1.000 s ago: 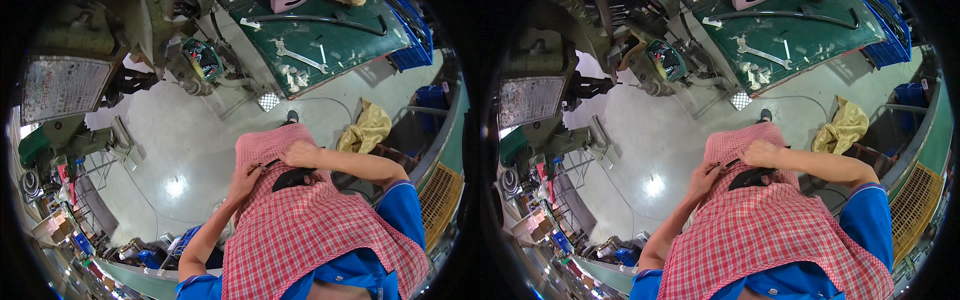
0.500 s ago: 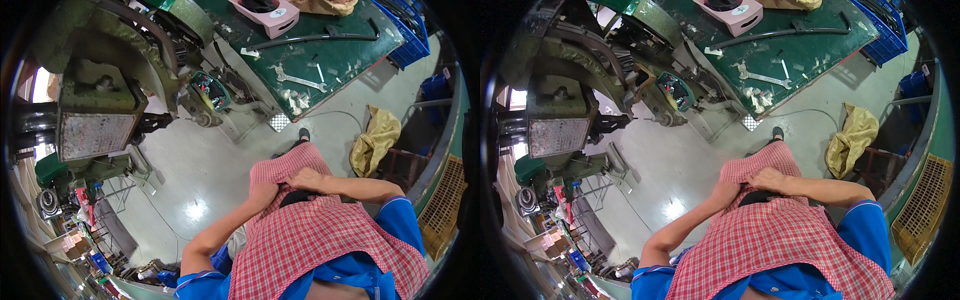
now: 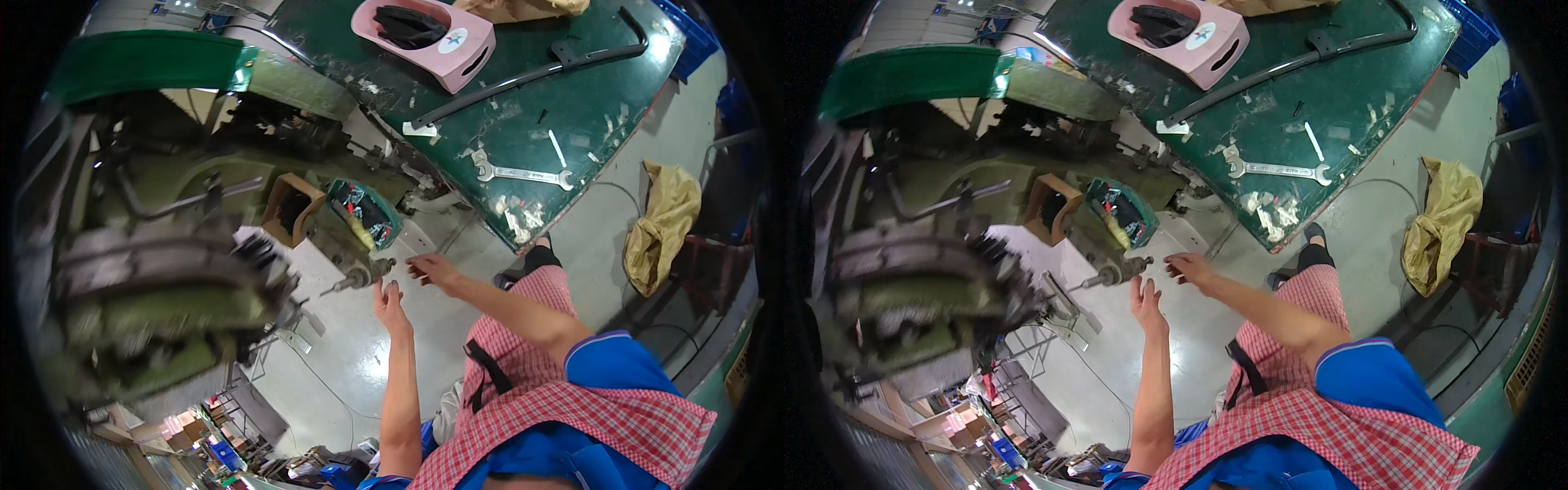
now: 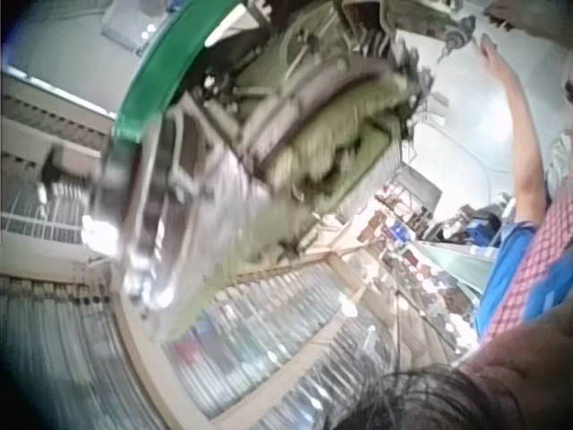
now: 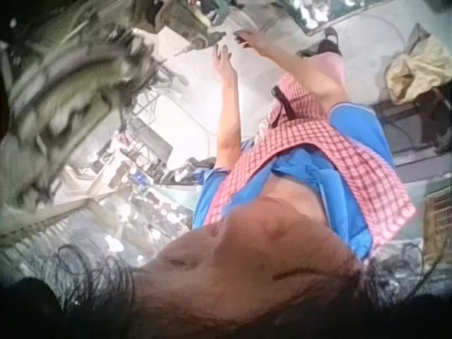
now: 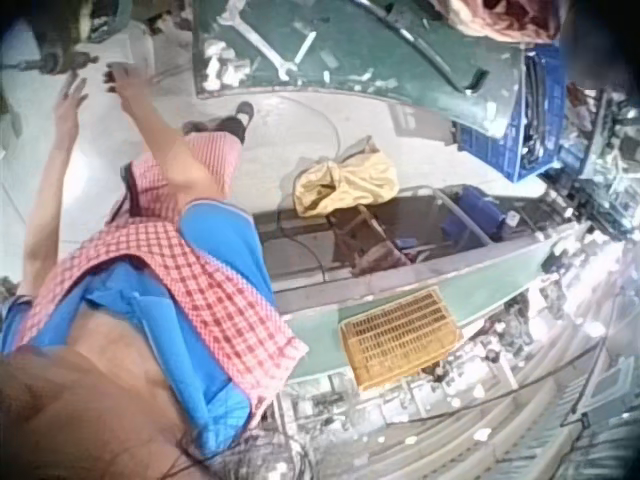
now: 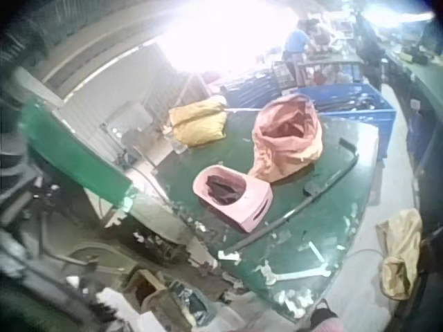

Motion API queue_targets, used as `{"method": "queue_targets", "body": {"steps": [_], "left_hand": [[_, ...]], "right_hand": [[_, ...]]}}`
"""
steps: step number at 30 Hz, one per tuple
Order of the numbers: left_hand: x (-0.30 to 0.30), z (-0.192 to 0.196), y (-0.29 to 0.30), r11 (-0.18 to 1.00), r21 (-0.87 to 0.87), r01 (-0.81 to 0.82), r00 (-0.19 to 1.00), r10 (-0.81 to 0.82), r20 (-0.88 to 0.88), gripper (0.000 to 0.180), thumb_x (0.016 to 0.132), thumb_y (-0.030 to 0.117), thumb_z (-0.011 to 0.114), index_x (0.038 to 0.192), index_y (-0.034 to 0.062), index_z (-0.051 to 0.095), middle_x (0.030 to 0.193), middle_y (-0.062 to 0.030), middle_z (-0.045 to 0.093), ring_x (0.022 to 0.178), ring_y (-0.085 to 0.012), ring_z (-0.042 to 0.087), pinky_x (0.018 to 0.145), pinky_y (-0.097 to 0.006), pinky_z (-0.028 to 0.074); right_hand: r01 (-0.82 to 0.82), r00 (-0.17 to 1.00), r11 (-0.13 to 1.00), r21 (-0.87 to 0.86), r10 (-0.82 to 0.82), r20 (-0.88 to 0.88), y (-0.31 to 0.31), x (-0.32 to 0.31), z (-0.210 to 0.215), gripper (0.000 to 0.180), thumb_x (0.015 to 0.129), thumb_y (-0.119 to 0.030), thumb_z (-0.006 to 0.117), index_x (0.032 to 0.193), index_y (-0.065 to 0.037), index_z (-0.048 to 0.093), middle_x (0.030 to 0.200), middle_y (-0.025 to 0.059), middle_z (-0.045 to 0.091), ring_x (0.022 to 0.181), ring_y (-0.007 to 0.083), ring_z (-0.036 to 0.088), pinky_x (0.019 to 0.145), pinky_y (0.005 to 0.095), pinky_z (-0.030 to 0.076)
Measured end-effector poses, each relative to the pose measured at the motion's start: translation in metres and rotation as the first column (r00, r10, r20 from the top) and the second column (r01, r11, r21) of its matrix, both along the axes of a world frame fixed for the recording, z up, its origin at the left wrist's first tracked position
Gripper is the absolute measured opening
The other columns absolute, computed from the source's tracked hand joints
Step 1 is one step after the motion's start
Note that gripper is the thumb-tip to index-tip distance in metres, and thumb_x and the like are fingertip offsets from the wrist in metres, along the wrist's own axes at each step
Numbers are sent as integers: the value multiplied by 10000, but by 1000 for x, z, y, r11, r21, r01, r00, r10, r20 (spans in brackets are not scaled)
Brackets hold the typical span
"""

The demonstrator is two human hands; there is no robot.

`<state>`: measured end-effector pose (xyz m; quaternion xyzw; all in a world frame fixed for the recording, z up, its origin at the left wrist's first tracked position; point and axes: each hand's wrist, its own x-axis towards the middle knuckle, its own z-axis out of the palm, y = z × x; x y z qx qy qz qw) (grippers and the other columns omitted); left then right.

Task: The person repeatedly picks small dark parts from a cloth bag, places them into a press machine, operates the lever to process them, and then removes the processed parts. The cycle continues with the person handling parts one at a time.

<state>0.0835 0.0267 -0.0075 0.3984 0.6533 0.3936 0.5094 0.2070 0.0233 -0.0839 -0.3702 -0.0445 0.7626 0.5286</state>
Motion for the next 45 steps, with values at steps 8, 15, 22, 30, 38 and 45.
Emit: {"method": "queue_targets", "body": {"steps": [8,15,22,30,38,45], "left_hand": [[31,-38,22,961,261,-90,994,68,90,184,860,-1,518,1043,4,500,1005,-74,563,865,-147,544,695,-271,435],[33,-46,31,945,318,-80,990,38,137,201,855,1,522,1053,-10,494,909,-89,565,736,-143,519,579,-265,406],[29,-50,34,945,320,-73,996,54,68,282,843,-14,522,1117,-55,470,869,-113,567,642,-157,502,514,-265,411],[34,-43,32,938,338,-77,997,79,6,301,829,-37,526,1127,-55,485,940,-101,574,773,-153,537,700,-284,450],[10,-59,32,930,357,-85,996,79,31,327,798,-36,601,1117,-65,532,1182,-126,540,990,-162,525,866,-313,425],[12,-59,33,935,342,-99,995,94,33,233,822,-25,581,1050,-41,538,1082,-111,564,940,-157,534,865,-311,423]], "right_hand": [[65,939,992,105,-25,-344,28,-16,-12,283,943,-198,495,1127,-8,592,835,-1,566,718,73,479,621,217,408],[105,889,980,168,-17,-457,36,-28,-31,276,941,-175,493,1123,11,584,790,-1,542,654,82,420,610,228,383],[93,940,967,235,-8,-341,38,-31,-33,250,947,-174,473,1088,5,578,771,-6,525,647,69,415,581,208,371],[85,963,944,319,4,-269,43,-37,-32,262,985,-278,372,922,-53,488,727,-26,416,622,48,366,528,197,323],[-352,781,912,211,411,-470,70,-17,-30,458,929,-447,395,581,-154,346,489,-86,236,393,49,191,367,227,165],[-452,744,877,162,471,-473,72,-5,-21,502,906,-521,406,566,-159,333,467,-55,254,375,61,177,355,239,134]]}}
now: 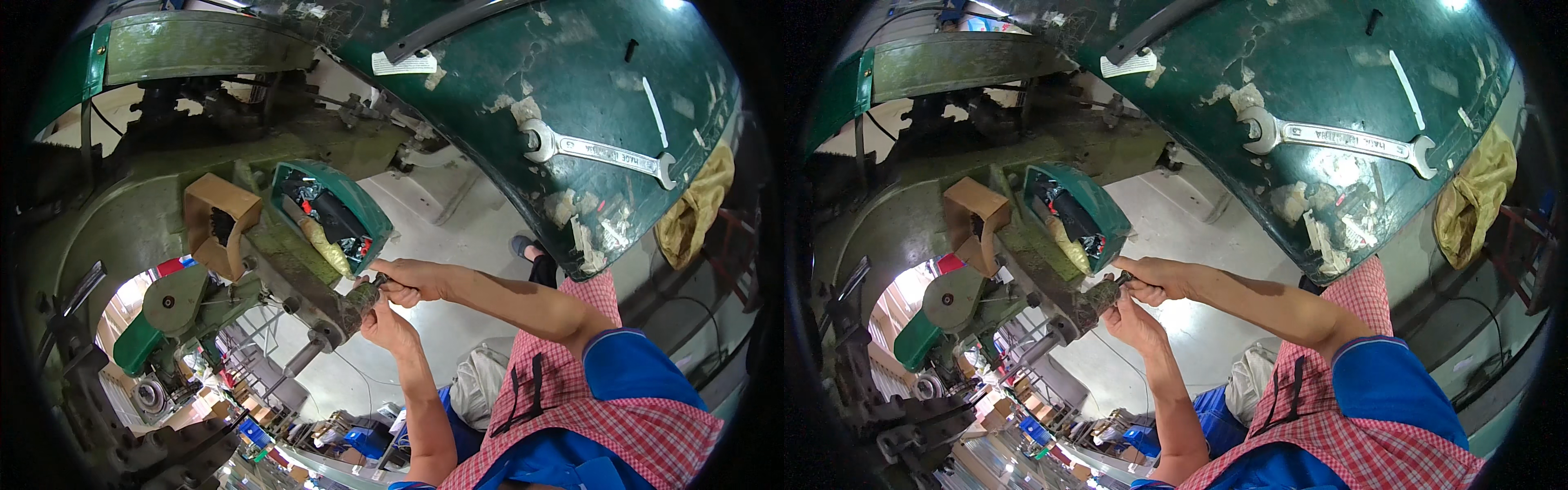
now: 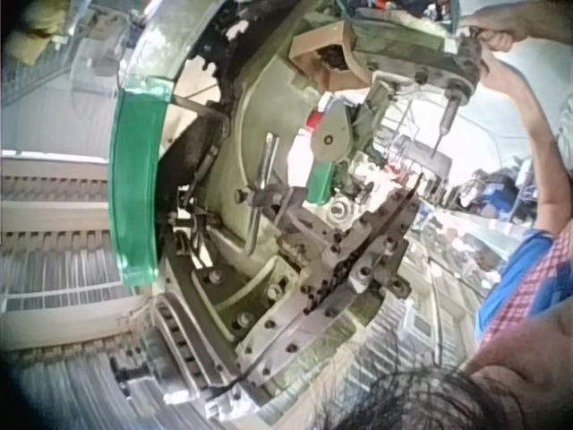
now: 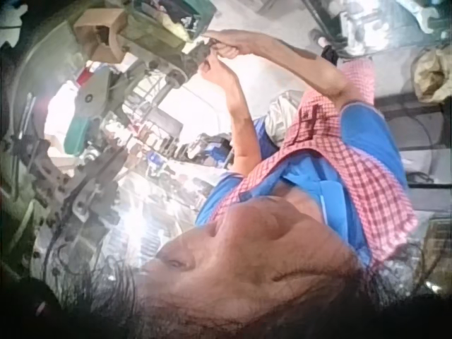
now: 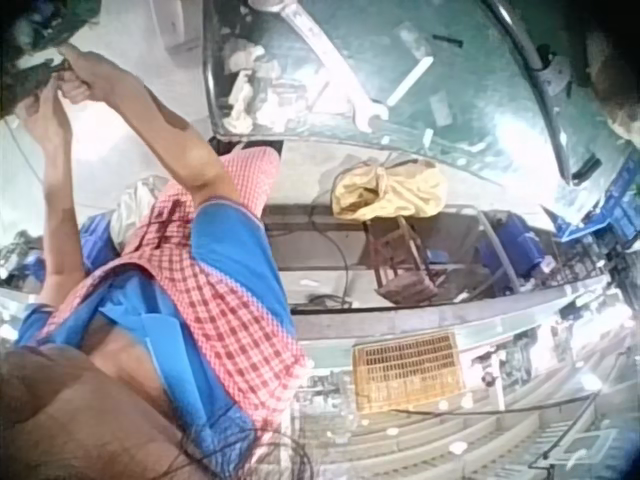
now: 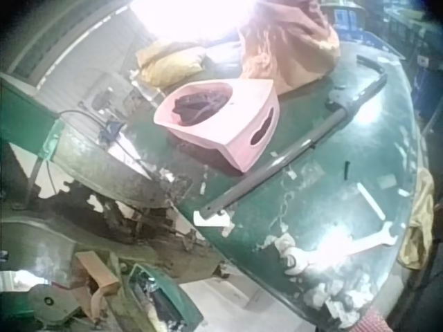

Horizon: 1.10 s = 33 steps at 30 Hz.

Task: The person repeatedly picks small dark parts from a cloth bag, places them into a press machine, operates the lever to process them, and then removes the processed parts. The cycle continues with the person handling parts one at a time.

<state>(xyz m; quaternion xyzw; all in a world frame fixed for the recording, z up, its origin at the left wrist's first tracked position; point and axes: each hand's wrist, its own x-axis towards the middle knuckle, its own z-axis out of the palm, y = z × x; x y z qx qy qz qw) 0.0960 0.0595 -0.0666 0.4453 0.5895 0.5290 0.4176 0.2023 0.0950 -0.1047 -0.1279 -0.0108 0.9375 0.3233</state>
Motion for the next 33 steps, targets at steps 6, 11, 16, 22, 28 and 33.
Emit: {"method": "queue_targets", "body": {"steps": [6,11,16,22,28,33], "left_hand": [[19,15,-2,1000,2,-27,999,27,-19,198,840,-23,557,1038,-27,550,987,-84,606,860,-138,555,792,-284,438],[10,13,-4,992,-103,-78,984,60,-169,162,833,-13,564,990,-31,598,930,-61,628,829,-116,566,745,-249,440],[10,16,-5,999,-33,-24,1000,23,-9,144,843,9,580,980,-27,605,915,-55,627,820,-116,563,721,-250,438],[7,10,-3,1000,-16,19,1000,-18,18,161,850,25,592,1001,-34,595,902,-63,622,791,-127,560,664,-249,448],[9,11,-2,998,-31,54,995,-51,85,187,850,41,601,1010,-53,582,852,-88,612,691,-150,552,542,-260,449],[4,8,-4,998,-37,52,997,-51,50,202,858,57,595,1023,-58,575,831,-94,605,648,-157,544,520,-260,457]], "right_hand": [[349,934,935,-59,-342,103,-28,-9,2,393,934,-405,426,812,-47,536,621,-19,406,518,72,315,463,231,246],[506,849,862,26,-503,162,-39,-16,-2,309,950,-191,436,1148,-1,576,798,4,531,662,75,396,577,230,325],[487,871,872,57,-490,49,-36,-8,5,272,944,-155,471,1122,21,577,839,13,550,670,70,426,578,209,370],[521,849,851,70,-525,62,-34,-13,-2,278,942,-136,464,1138,35,564,788,11,519,652,89,412,593,233,359],[531,825,840,112,-542,159,-32,-23,-2,247,962,-218,437,920,-8,558,715,-11,451,600,76,382,540,220,327],[432,856,875,217,-474,208,-27,-18,-3,304,970,-298,411,812,-53,498,698,-14,427,586,71,359,517,226,310]]}}
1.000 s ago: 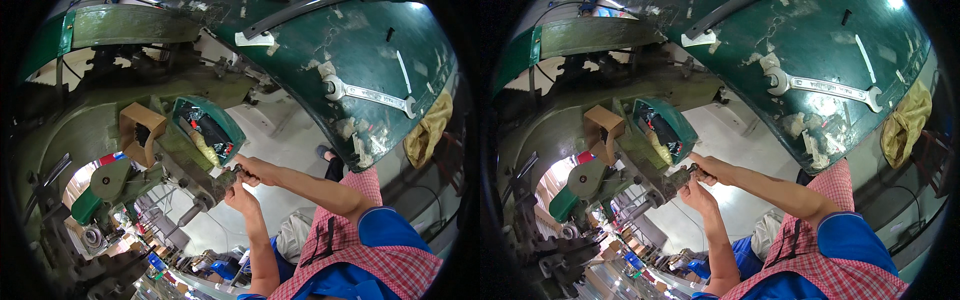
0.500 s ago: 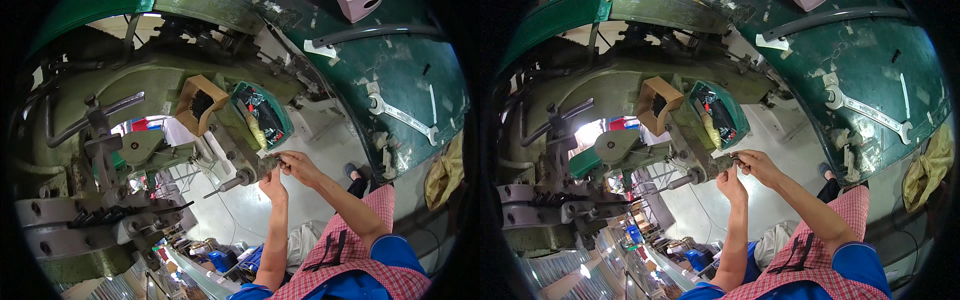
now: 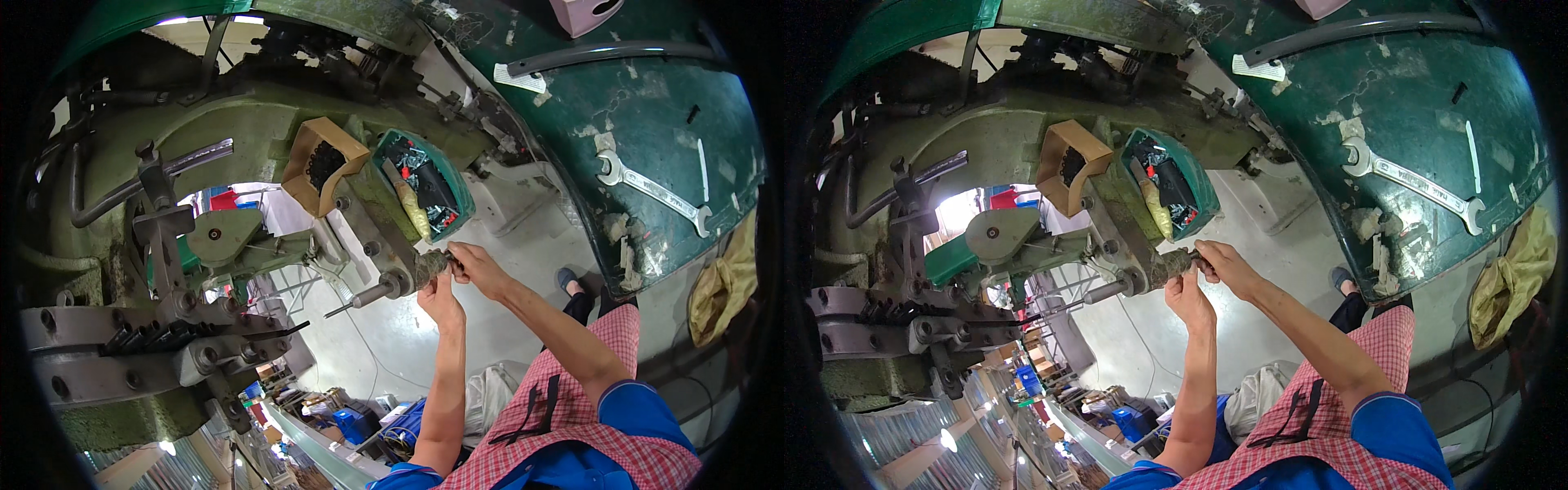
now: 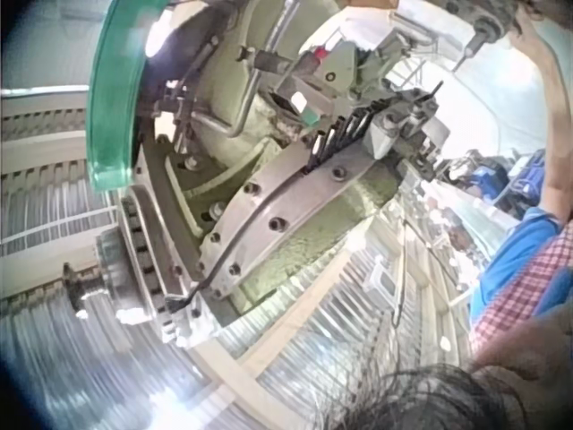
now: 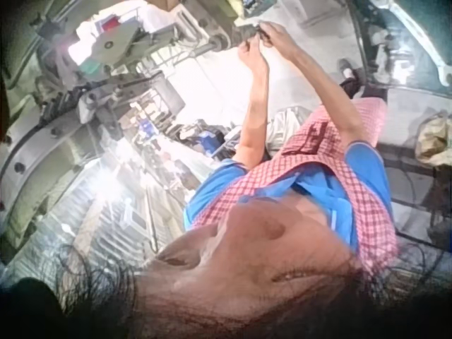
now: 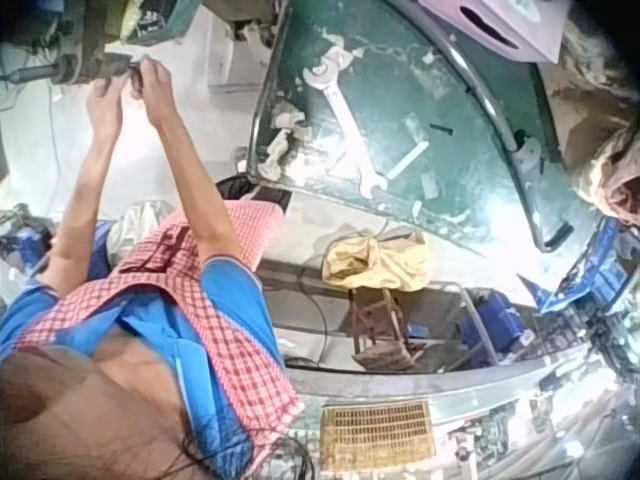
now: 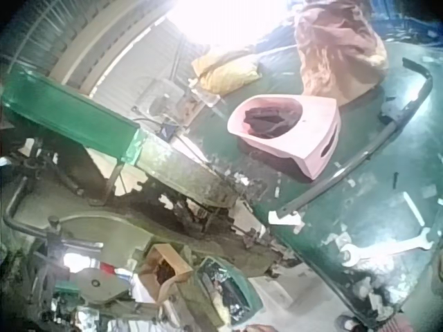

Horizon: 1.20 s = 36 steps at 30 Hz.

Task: The person repeatedly picks small dark parts from a cloth bag, places them into a press machine, operates the lever to process them, and then removes the processed parts. The cycle continues with the person handling parts one at a time.

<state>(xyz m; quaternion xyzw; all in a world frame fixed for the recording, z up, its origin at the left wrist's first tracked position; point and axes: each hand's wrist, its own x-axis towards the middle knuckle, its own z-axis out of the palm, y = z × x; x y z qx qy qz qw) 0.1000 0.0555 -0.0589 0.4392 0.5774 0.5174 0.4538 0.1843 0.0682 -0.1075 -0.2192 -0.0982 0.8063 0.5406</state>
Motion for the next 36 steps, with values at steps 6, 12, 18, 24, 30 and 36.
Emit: {"method": "queue_targets", "body": {"steps": [6,12,18,24,30,36], "left_hand": [[6,6,0,1000,-8,26,1000,-26,-3,259,869,55,573,1098,-60,538,824,-89,582,673,-158,534,538,-266,455],[-2,2,0,990,-107,90,986,-73,149,421,882,12,496,1288,-50,402,880,-75,527,763,-156,492,623,-278,436],[4,13,-5,992,-82,99,956,-72,284,393,892,37,504,1268,-47,427,901,-56,529,774,-141,476,674,-270,407],[-17,-6,-3,988,-94,122,970,-99,223,286,881,47,511,1160,-18,506,939,-62,551,802,-143,495,693,-279,404],[-6,27,-14,968,-185,167,952,-110,285,309,879,133,477,1180,66,481,1178,-49,529,1096,-170,489,869,-351,399],[-9,30,-7,951,-248,182,937,-91,337,311,867,148,515,1174,106,490,1224,-2,490,1171,-142,419,922,-395,351]], "right_hand": [[-24,1000,999,-30,24,-12,4,-1,-3,313,967,-314,417,816,-54,502,686,-20,426,577,70,354,498,227,302],[-14,999,999,-32,15,37,2,-3,0,309,959,-322,429,777,-85,503,671,-19,442,569,67,369,506,229,312],[-31,999,999,-26,31,-13,0,3,10,315,974,-304,392,804,-68,512,660,-21,440,587,76,368,552,233,325],[33,999,998,-56,-31,45,1,-7,9,350,951,-358,436,853,-44,556,694,-5,511,589,86,435,540,245,368],[159,922,949,-272,-45,383,-26,21,36,296,918,-334,496,906,-43,546,772,47,563,679,139,540,591,282,470],[488,721,845,221,-532,444,-63,180,111,215,826,33,377,979,-6,523,878,74,566,789,160,571,646,311,525]]}}
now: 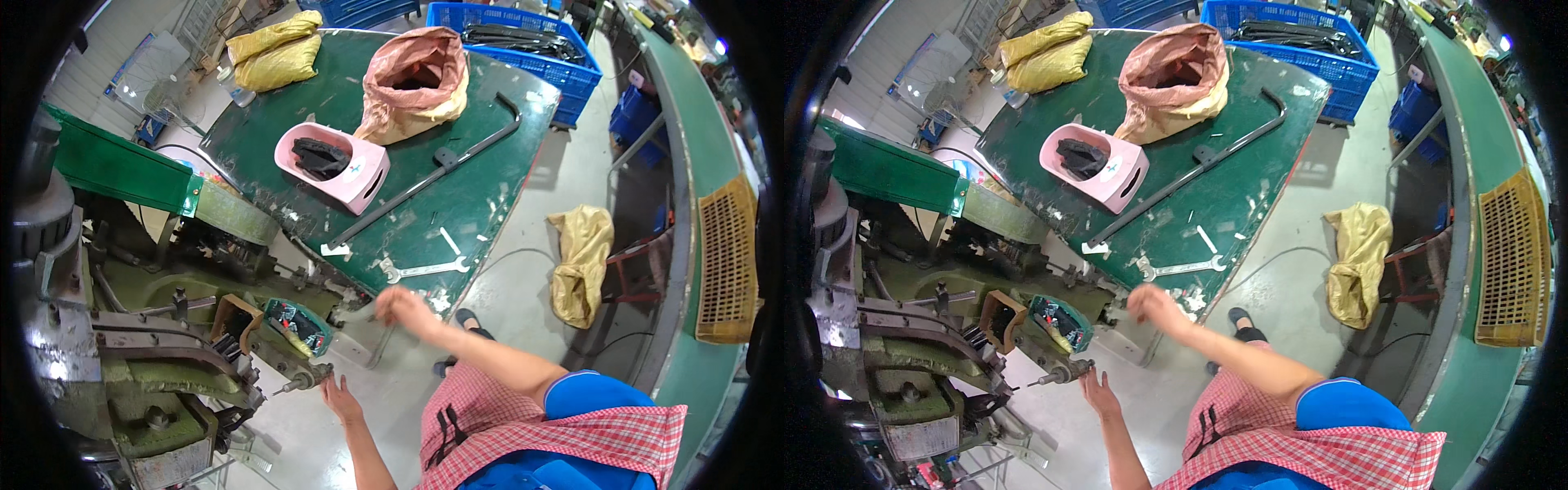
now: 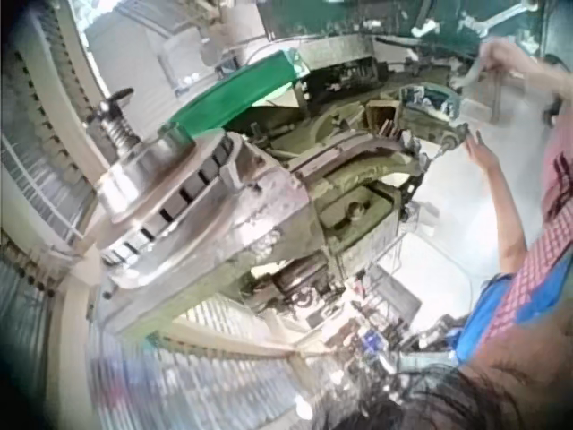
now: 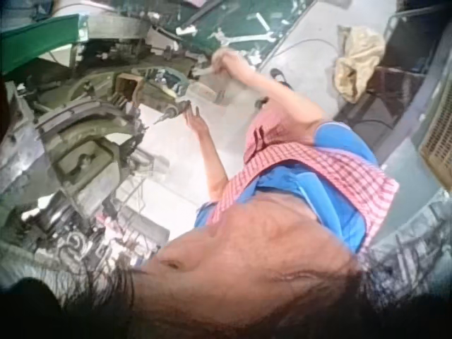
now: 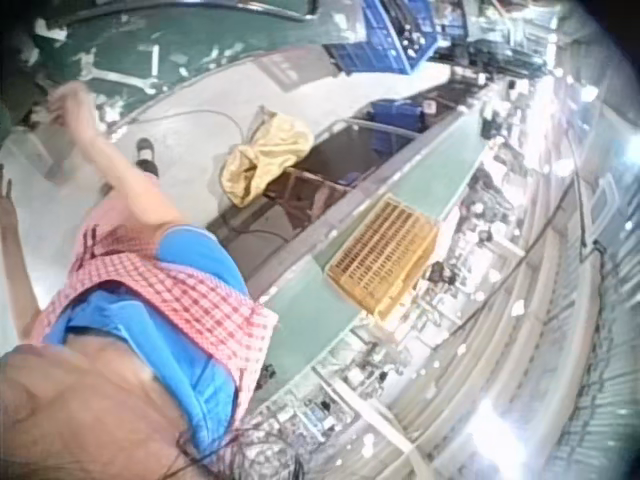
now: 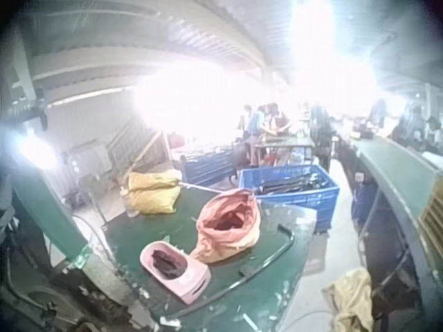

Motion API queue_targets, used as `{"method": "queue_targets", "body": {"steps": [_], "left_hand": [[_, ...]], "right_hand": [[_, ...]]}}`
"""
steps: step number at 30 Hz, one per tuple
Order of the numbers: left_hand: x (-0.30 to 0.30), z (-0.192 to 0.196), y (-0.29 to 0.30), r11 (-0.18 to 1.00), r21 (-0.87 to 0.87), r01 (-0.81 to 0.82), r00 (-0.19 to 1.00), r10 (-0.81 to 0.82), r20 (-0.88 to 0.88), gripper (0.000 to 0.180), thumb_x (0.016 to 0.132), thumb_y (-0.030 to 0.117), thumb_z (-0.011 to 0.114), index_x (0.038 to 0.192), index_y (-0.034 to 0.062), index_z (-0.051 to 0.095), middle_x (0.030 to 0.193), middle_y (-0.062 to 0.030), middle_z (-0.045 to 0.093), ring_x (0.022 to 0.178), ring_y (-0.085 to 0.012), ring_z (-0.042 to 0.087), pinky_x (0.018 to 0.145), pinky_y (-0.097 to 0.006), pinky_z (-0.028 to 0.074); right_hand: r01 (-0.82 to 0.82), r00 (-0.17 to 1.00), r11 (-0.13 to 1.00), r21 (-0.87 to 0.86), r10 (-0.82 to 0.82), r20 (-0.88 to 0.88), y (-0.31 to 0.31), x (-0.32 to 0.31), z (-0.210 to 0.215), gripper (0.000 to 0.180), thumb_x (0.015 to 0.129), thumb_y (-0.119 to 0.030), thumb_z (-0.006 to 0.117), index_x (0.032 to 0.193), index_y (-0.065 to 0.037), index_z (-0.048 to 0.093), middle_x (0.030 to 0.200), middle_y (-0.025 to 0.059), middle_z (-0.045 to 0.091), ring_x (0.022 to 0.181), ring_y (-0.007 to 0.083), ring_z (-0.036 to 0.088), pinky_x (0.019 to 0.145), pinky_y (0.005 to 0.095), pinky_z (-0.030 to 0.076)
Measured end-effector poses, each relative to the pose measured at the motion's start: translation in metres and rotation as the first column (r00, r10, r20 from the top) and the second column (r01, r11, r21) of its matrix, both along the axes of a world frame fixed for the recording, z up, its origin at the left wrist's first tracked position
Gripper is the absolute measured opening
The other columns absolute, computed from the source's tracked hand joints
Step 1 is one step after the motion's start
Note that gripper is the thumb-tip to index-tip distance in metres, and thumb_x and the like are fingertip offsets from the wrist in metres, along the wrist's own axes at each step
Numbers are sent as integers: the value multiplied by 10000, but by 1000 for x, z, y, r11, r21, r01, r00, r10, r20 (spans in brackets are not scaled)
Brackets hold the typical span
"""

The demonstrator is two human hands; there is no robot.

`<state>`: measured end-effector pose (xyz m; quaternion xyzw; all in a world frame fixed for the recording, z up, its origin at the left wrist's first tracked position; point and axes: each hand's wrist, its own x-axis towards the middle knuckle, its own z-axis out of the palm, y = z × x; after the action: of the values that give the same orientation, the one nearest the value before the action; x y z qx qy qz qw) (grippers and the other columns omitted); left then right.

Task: The person repeatedly picks small dark parts from a cloth bag, places them into a press machine, operates the lever to process them, and then removes the processed parts. The cycle continues with the person handling parts one at a time.

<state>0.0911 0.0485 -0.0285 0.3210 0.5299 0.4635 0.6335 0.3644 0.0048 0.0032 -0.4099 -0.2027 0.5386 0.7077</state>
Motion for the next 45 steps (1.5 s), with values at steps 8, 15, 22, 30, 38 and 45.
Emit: {"method": "queue_targets", "body": {"steps": [8,15,22,30,38,45], "left_hand": [[-5,4,-3,998,-35,57,998,-58,-17,279,870,162,531,1143,113,503,1221,2,466,1130,-141,424,901,-397,368],[-14,9,-2,994,-12,109,993,-108,45,325,879,170,514,1195,96,495,1225,-4,477,1129,-142,432,911,-388,359],[-26,30,0,997,-64,38,987,-28,156,335,881,202,510,1199,98,501,1202,-40,511,1107,-162,455,891,-365,354],[-49,13,1,959,-282,10,972,56,227,267,903,369,506,973,113,540,814,11,528,704,-116,473,570,-249,367],[-36,-6,-7,952,-306,-29,950,121,289,222,887,367,503,824,154,499,689,41,529,565,-86,473,477,-225,407],[-1,32,-15,928,-341,-148,954,225,198,237,878,347,478,880,117,536,748,28,520,657,-117,499,555,-268,427]], "right_hand": [[326,-139,941,88,-44,989,18,113,14,252,732,15,516,980,-19,548,1019,130,532,991,298,518,893,395,399],[180,-100,977,118,-101,990,16,123,-2,295,773,-31,522,1060,5,580,1144,161,550,1085,324,510,965,377,390],[519,804,855,-7,-485,344,-29,92,41,370,962,-306,399,1024,-1,597,958,119,636,856,183,613,756,323,492],[-32,931,904,-427,-128,-341,-16,-105,9,422,955,-353,422,951,31,596,892,122,649,784,197,631,662,312,515],[-64,961,958,-280,-16,-275,26,-137,-8,343,954,-324,419,822,-58,590,850,58,626,679,127,537,556,263,417],[-72,972,928,-366,-17,-235,51,-139,2,360,953,-351,423,995,-39,597,908,50,639,737,122,557,588,281,453]]}}
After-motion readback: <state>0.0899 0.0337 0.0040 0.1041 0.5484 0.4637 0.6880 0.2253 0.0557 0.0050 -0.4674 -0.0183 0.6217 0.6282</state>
